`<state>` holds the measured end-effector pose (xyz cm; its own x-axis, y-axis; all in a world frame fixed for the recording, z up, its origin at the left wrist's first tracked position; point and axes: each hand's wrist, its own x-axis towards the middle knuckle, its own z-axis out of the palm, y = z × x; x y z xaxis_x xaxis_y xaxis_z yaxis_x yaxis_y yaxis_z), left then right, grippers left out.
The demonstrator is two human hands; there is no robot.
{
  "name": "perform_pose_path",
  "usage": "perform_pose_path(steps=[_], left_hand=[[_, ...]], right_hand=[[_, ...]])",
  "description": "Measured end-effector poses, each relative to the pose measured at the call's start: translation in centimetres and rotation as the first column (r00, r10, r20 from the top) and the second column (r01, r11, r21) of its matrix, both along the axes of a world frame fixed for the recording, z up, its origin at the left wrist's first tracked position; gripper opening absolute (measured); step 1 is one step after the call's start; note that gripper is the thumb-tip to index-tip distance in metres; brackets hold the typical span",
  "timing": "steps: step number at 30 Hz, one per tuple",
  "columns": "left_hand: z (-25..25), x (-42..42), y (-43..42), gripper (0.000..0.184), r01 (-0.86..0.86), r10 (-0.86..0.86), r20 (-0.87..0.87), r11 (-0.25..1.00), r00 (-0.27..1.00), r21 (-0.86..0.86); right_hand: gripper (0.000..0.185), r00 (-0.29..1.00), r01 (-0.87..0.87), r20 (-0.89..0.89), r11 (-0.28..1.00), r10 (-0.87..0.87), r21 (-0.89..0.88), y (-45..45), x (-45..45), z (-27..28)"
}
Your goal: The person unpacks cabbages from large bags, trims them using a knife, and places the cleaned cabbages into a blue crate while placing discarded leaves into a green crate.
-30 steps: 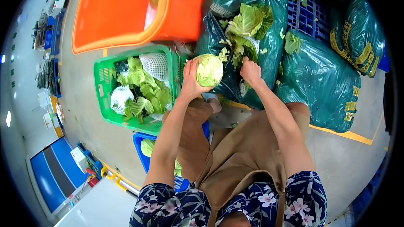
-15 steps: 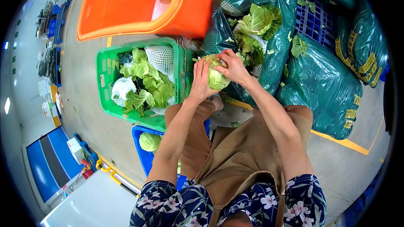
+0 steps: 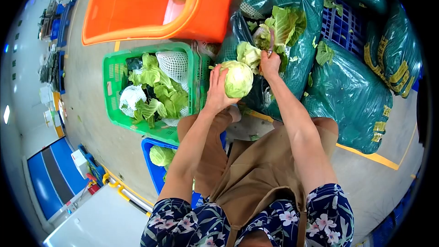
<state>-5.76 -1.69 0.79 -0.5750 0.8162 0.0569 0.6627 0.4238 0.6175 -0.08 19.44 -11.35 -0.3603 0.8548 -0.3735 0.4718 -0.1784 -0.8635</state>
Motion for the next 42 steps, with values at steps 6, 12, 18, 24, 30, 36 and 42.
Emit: perform_pose_path(steps=[6,12,18,24,30,36,42], left_hand=[[-1.6,-2.6,-1.6,0.102,-0.207,0.186,0.225,0.976,0.956,0.070],[-1.6,-2.9,-1.6,0.089,-0.446,0.269,0.686,0.891,0.676,0.089],[1.6,-1.8,-1.4,0.074,-0.612,0.298,0.908,0.789,0.294,-0.061],[1.0,-1.6,1.0,0.069,-0.651,0.371,0.872,0.755,0.320,-0.083],[-1.1,-2.7,3.3,0.066,-0.661,0.555,0.733,0.725,0.393,-0.195],[-4.1,-2.8,4.1,0.088,-0.711,0.739,0.427,0.652,0.521,-0.263],[0.9,-1.8,7.7,0.109,-0.666,0.831,0.249,0.550,0.498,-0.503]], right_hand=[[0.030,0.986,0.092,0.127,0.986,-0.110,0.142,1.4,3.7,-1.0],[0.033,0.979,-0.061,0.204,0.935,-0.013,0.349,-1.3,6.2,4.8],[0.021,0.955,-0.294,0.138,0.765,0.264,0.573,-7.9,7.9,8.4],[0.015,0.814,-0.580,0.380,0.594,0.439,0.557,-10.4,5.6,10.7],[0.014,0.696,-0.702,0.576,0.574,0.428,0.422,-9.9,3.7,9.5],[0.014,0.662,-0.722,0.649,0.549,0.374,0.421,-9.0,2.7,8.4],[0.015,0.603,-0.755,0.686,0.568,0.407,0.327,-6.7,2.0,8.0]])
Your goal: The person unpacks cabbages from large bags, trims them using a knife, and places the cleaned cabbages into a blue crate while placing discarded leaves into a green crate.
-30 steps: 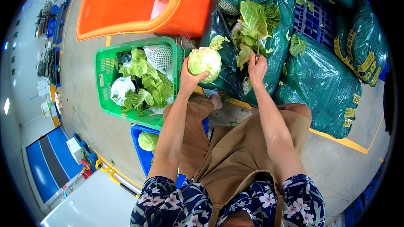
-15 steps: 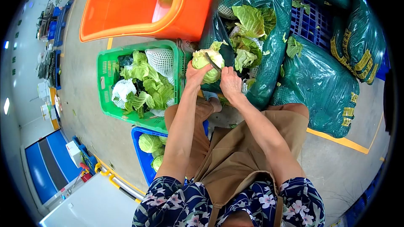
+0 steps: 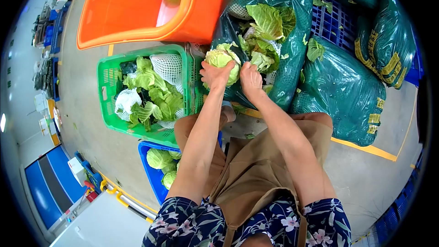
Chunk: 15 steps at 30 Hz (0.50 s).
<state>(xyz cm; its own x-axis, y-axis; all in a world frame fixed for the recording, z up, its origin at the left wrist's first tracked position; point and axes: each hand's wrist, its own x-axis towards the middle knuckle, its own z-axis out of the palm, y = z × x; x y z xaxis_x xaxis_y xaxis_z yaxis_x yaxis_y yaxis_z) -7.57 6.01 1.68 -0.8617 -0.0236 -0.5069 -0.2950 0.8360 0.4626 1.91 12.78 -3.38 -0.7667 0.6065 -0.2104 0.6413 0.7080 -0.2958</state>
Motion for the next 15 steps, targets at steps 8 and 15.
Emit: perform_pose_path(steps=[8,15], left_hand=[[1.9,-0.3,2.6,0.108,0.020,-0.008,0.078,0.988,0.997,-0.155],[-0.8,2.1,0.5,0.113,0.032,-0.042,-0.087,0.993,0.995,-0.118]], right_hand=[[0.015,0.999,0.028,0.027,0.993,-0.026,-0.113,0.6,0.5,1.8],[0.015,0.997,0.083,0.026,0.966,-0.079,-0.243,0.8,0.3,-2.2]])
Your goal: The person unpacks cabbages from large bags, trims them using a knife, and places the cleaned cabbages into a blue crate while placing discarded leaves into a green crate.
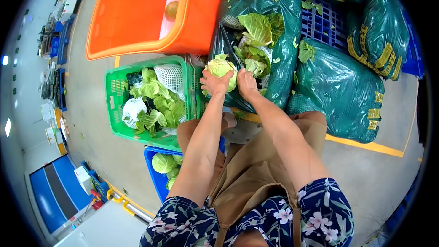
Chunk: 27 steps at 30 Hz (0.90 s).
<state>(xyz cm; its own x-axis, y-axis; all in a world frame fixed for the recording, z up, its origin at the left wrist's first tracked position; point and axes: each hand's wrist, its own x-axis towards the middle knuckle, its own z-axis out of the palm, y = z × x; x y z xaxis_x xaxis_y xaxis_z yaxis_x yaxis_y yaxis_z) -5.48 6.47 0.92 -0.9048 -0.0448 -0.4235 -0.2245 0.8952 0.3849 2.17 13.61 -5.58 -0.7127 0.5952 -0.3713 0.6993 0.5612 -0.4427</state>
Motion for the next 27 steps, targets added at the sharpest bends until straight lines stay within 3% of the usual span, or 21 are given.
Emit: perform_pose_path(steps=[3,4,7,11,12,13,15,17,19,21,23,25,27], left_hand=[[1.0,0.2,0.4,0.118,0.018,-0.020,0.046,0.999,0.999,0.030],[1.4,-0.2,0.6,0.118,0.042,-0.046,0.083,0.998,0.995,0.040],[1.2,-0.1,1.0,0.118,0.091,-0.092,0.108,0.996,0.990,0.014],[0.6,0.8,1.1,0.120,-0.032,0.032,0.009,0.999,0.999,-0.018],[0.0,-0.5,0.2,0.119,0.064,-0.064,0.012,0.998,0.998,-0.019],[-3.9,-2.1,-1.7,0.113,0.075,-0.083,0.026,0.970,0.996,0.231],[-3.4,-2.4,-0.7,0.103,-0.058,0.047,0.045,0.961,0.998,0.270],[-3.4,-1.8,-0.6,0.091,-0.049,0.054,-0.009,0.959,0.998,0.281],[-1.7,-1.8,-2.7,0.086,-0.153,0.006,0.235,0.773,0.972,0.615],[-1.2,-2.4,-5.7,0.072,-0.163,-0.096,0.322,0.708,0.942,0.687],[0.4,-2.2,-7.9,0.068,-0.274,-0.138,0.435,0.601,0.890,0.751],[-1.2,-1.9,-9.7,0.071,-0.339,-0.205,0.489,0.501,0.848,0.797],[-2.2,-1.2,-10.9,0.076,-0.437,-0.259,0.542,0.368,0.800,0.821]], right_hand=[[0.015,0.999,-0.011,-0.052,1.000,0.010,-0.016,0.3,0.9,0.1],[0.017,0.994,-0.100,-0.042,0.993,0.103,0.060,0.4,1.7,0.7],[0.016,0.999,0.043,0.024,0.999,-0.043,0.023,-0.3,2.0,1.1],[0.015,0.993,-0.106,-0.038,0.988,0.111,0.108,1.2,0.8,-1.0],[0.013,0.999,-0.012,0.038,0.996,0.009,0.083,2.3,0.7,-4.7],[0.012,0.939,-0.166,-0.258,0.957,0.226,0.236,3.1,2.7,-5.3],[0.014,0.998,-0.020,-0.057,0.995,0.026,0.094,2.7,3.5,-4.2],[0.020,0.990,0.114,-0.081,0.992,-0.118,-0.049,1.1,5.8,-4.3],[0.021,0.904,0.288,-0.273,0.940,-0.330,-0.181,1.2,5.7,-5.0],[0.021,0.762,0.427,-0.374,0.845,-0.528,-0.323,0.8,6.3,-4.3],[0.030,0.683,0.343,-0.462,0.807,-0.566,-0.482,1.4,5.2,-0.2],[0.036,0.720,0.247,-0.350,0.692,-0.599,-0.678,2.6,3.5,1.0],[0.043,0.643,0.156,-0.178,0.355,-0.745,-0.922,3.4,1.1,2.3]])
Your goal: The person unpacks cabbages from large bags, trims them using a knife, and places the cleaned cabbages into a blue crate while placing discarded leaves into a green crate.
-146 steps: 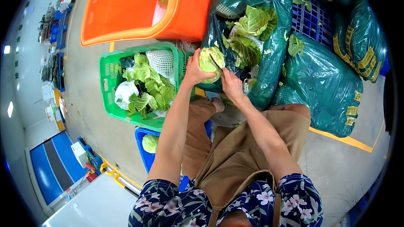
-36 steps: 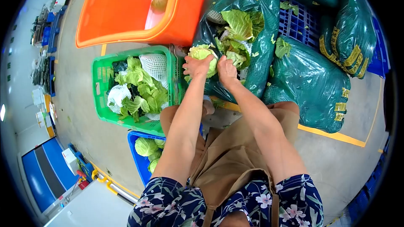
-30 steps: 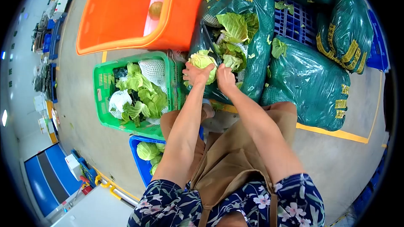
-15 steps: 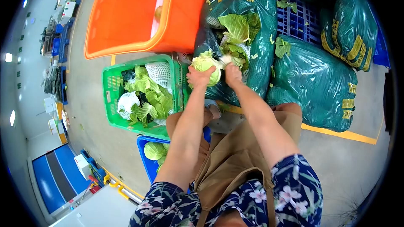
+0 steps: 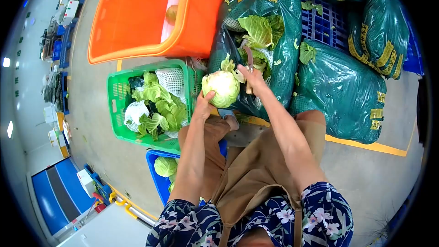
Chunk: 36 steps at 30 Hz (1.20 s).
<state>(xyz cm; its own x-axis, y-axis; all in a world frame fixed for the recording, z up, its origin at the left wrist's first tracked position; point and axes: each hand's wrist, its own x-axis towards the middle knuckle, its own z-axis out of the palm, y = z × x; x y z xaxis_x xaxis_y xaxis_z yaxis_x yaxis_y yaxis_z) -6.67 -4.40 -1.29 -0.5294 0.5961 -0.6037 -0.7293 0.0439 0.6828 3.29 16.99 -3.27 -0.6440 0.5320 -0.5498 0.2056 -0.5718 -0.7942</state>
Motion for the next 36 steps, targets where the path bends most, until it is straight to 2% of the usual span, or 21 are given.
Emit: perform_pose_path(steps=[1,2,4,7,10,11,14,16,17,18,19,20,21,24,26,27,29,32,33,34,36], left_hand=[[0.5,0.8,0.0,0.083,0.037,-0.037,-0.020,0.999,0.999,0.004],[0.8,1.3,0.0,0.084,0.029,-0.029,-0.003,0.999,1.000,0.041],[0.9,2.0,0.1,0.088,0.013,-0.017,0.029,0.992,0.999,0.124],[1.2,1.6,0.2,0.096,0.020,-0.022,0.005,0.980,1.000,0.198],[3.7,2.0,0.1,0.097,-0.033,0.034,0.004,0.953,0.999,0.300],[4.4,2.3,0.1,0.097,-0.063,0.063,0.012,0.941,0.998,0.334],[5.4,3.7,-0.5,0.098,-0.220,0.172,0.146,0.870,0.974,0.442],[7.5,4.7,-1.0,0.086,-0.274,0.153,0.266,0.815,0.952,0.511],[7.7,4.8,-1.4,0.083,-0.320,0.151,0.336,0.782,0.930,0.535],[7.8,5.0,-1.9,0.081,-0.366,0.142,0.404,0.747,0.904,0.555],[8.2,5.4,-2.2,0.077,-0.379,0.174,0.398,0.762,0.901,0.525],[9.0,5.6,-2.3,0.077,-0.377,0.169,0.393,0.748,0.904,0.546],[9.7,5.9,-2.5,0.076,-0.376,0.164,0.390,0.735,0.906,0.564],[10.3,6.4,-3.1,0.070,-0.371,0.130,0.416,0.729,0.900,0.575],[10.9,7.4,-4.1,0.065,-0.409,0.156,0.451,0.732,0.879,0.545],[11.8,8.0,-4.4,0.062,-0.444,0.190,0.468,0.728,0.863,0.523],[13.2,8.9,-5.5,0.058,-0.479,0.211,0.480,0.685,0.851,0.549],[14.1,10.1,-8.6,0.063,-0.533,0.267,0.479,0.602,0.836,0.595],[12.9,10.0,-10.3,0.069,-0.413,0.209,0.362,0.583,0.908,0.699],[14.2,10.4,-11.4,0.071,-0.400,0.217,0.338,0.569,0.916,0.719],[17.7,11.7,-13.5,0.074,-0.379,0.245,0.291,0.540,0.925,0.752]], right_hand=[[0.045,0.996,-0.085,-0.024,0.972,0.082,-0.218,0.7,-0.5,1.9],[0.049,0.973,-0.219,0.025,0.949,0.230,-0.227,1.4,-0.7,5.3],[0.031,0.982,-0.166,0.032,0.935,0.185,-0.313,1.6,-1.9,4.7],[0.019,0.988,-0.153,-0.015,0.972,0.153,-0.176,1.7,-2.5,5.0],[0.020,0.993,0.114,-0.012,0.976,-0.118,-0.186,1.8,-2.4,5.2],[0.024,0.931,0.354,0.035,0.869,-0.365,-0.346,1.7,-2.5,8.5],[0.019,0.838,0.340,-0.155,0.723,-0.523,-0.601,3.9,-1.5,3.8],[0.017,0.805,0.385,-0.157,0.704,-0.572,-0.597,5.9,-1.0,1.6],[0.016,0.843,0.420,-0.126,0.788,-0.522,-0.451,5.7,-0.6,3.1],[0.020,0.915,0.300,-0.162,0.890,-0.370,-0.343,5.5,0.2,4.6],[0.026,0.986,0.166,-0.004,0.977,-0.167,-0.131,5.9,1.1,6.1],[0.033,0.981,-0.020,0.192,0.998,0.008,0.062,6.2,1.7,8.1],[0.045,0.893,-0.251,0.450,0.829,-0.001,0.499,5.7,1.9,9.8],[0.049,0.948,-0.281,0.295,0.749,0.120,0.600,3.5,1.3,12.0],[0.039,0.927,-0.371,0.080,0.862,0.366,0.347,-1.3,0.9,19.4],[0.034,0.907,-0.382,-0.097,0.897,0.410,0.224,-3.5,0.5,21.7],[0.028,0.841,-0.422,-0.305,0.895,0.447,0.147,-7.1,0.0,25.5],[0.027,0.807,-0.420,-0.326,0.867,0.492,0.269,-11.0,-0.5,28.7],[0.025,0.811,-0.389,-0.369,0.889,0.454,0.240,-12.5,-0.7,29.2],[0.024,0.810,-0.359,-0.414,0.909,0.416,0.212,-14.0,-1.2,29.6],[0.022,0.760,-0.423,-0.399,0.857,0.513,0.295,-17.3,-1.4,30.4]])
